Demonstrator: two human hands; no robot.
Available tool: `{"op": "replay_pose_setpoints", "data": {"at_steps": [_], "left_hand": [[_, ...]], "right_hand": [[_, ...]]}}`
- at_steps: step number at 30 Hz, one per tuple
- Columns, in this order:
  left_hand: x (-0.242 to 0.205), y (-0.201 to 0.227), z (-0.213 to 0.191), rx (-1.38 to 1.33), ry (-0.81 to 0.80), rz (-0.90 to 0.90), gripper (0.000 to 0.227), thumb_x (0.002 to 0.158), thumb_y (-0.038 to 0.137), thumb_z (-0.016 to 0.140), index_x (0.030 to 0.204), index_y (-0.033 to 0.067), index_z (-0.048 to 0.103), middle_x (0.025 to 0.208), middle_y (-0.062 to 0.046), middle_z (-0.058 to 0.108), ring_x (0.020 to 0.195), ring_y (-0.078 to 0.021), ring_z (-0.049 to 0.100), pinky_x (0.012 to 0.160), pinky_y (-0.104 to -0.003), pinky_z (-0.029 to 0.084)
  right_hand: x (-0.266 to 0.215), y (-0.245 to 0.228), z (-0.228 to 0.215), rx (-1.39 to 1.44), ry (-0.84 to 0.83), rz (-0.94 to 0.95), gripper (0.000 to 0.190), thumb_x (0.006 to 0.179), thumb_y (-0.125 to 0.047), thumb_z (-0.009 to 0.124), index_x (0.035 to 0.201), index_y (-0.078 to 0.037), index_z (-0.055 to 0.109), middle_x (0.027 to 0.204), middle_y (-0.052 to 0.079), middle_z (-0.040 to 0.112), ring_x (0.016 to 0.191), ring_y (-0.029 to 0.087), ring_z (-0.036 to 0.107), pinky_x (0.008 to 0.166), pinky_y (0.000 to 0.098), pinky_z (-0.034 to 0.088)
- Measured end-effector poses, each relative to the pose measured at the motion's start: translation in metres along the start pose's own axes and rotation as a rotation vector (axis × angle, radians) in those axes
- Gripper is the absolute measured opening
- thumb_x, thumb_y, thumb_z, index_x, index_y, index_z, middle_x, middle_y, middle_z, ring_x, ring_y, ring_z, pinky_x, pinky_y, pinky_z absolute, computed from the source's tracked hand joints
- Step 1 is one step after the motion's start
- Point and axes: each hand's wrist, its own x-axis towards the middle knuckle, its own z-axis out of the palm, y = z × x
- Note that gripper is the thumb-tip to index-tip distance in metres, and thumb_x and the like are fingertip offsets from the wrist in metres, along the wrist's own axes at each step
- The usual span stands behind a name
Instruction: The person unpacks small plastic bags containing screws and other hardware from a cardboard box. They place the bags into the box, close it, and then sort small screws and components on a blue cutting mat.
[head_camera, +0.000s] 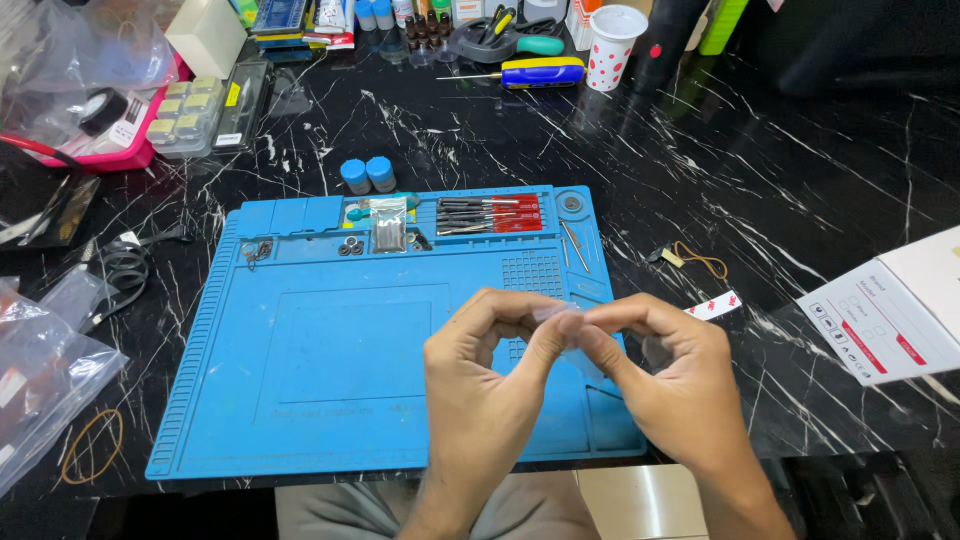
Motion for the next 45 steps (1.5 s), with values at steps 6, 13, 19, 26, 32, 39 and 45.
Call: {"op": "replay_pose_setpoints", "data": {"at_steps": [6, 13, 19, 26, 32, 39, 45], "left_hand": [[-0.009, -0.019, 0.008, -0.149, 0.048, -0.151, 0.018, 0.090, 0.021, 0.074, 0.095, 0.0037, 0.079, 0.089, -0.007, 0.080, 0.086, -0.0134, 0.074, 0.080, -0.025, 0.061], [-0.010, -0.021, 0.007, -0.162, 0.004, -0.195, 0.031, 0.100, 0.027, 0.057, 0.097, 0.0049, 0.079, 0.093, -0.011, 0.083, 0.091, -0.0180, 0.078, 0.086, -0.030, 0.064], [-0.013, -0.016, 0.008, -0.233, -0.066, -0.183, 0.026, 0.099, 0.021, 0.060, 0.099, 0.0028, 0.078, 0.100, -0.012, 0.082, 0.100, -0.0193, 0.078, 0.093, -0.031, 0.062], [-0.004, -0.020, 0.001, -0.096, 0.066, -0.304, 0.011, 0.078, 0.012, 0.086, 0.084, 0.0035, 0.083, 0.084, -0.011, 0.086, 0.081, -0.0150, 0.081, 0.078, -0.026, 0.066], [-0.001, -0.029, 0.010, -0.070, 0.061, -0.400, 0.019, 0.067, 0.008, 0.096, 0.073, 0.0058, 0.078, 0.072, -0.007, 0.081, 0.068, -0.0115, 0.076, 0.067, -0.023, 0.062], [-0.006, -0.024, 0.016, 0.043, -0.116, -0.278, 0.010, 0.081, 0.019, 0.083, 0.083, 0.0096, 0.081, 0.082, -0.001, 0.084, 0.075, -0.0078, 0.076, 0.073, -0.021, 0.063], [-0.014, -0.031, 0.018, 0.035, -0.233, -0.131, 0.026, 0.097, 0.030, 0.064, 0.111, 0.0116, 0.076, 0.089, -0.001, 0.082, 0.067, -0.0094, 0.066, 0.065, -0.023, 0.059]], "right_hand": [[-0.008, 0.002, 0.021, 0.168, 0.057, 0.098, 0.018, 0.088, -0.022, 0.080, 0.081, -0.006, 0.075, 0.073, 0.001, 0.071, 0.071, 0.006, 0.064, 0.069, 0.0207, 0.052], [-0.013, 0.010, 0.023, 0.167, 0.038, 0.095, 0.015, 0.084, -0.014, 0.084, 0.075, -0.009, 0.073, 0.073, 0.001, 0.073, 0.070, 0.007, 0.065, 0.071, 0.0233, 0.054], [-0.011, 0.002, 0.020, 0.129, 0.062, 0.135, 0.017, 0.084, -0.024, 0.083, 0.079, -0.008, 0.079, 0.073, -0.001, 0.076, 0.072, 0.004, 0.064, 0.066, 0.0210, 0.050], [0.016, 0.020, -0.016, -0.221, -0.041, -0.041, 0.018, 0.090, -0.024, 0.074, 0.103, -0.014, 0.082, 0.100, 0.000, 0.082, 0.095, 0.012, 0.070, 0.086, 0.0261, 0.051], [0.062, 0.071, -0.064, -0.778, -0.004, -0.170, 0.025, 0.096, -0.021, 0.069, 0.119, -0.023, 0.079, 0.123, -0.005, 0.075, 0.114, 0.026, 0.055, 0.102, 0.0424, 0.037], [0.082, 0.095, -0.069, -0.937, -0.131, -0.166, 0.031, 0.094, -0.013, 0.067, 0.121, -0.025, 0.077, 0.125, -0.008, 0.074, 0.113, 0.025, 0.055, 0.096, 0.0428, 0.039], [0.086, 0.102, -0.071, -0.854, -0.069, -0.157, 0.019, 0.093, -0.015, 0.072, 0.109, -0.019, 0.082, 0.112, -0.004, 0.078, 0.112, 0.029, 0.057, 0.098, 0.0454, 0.041]]}}
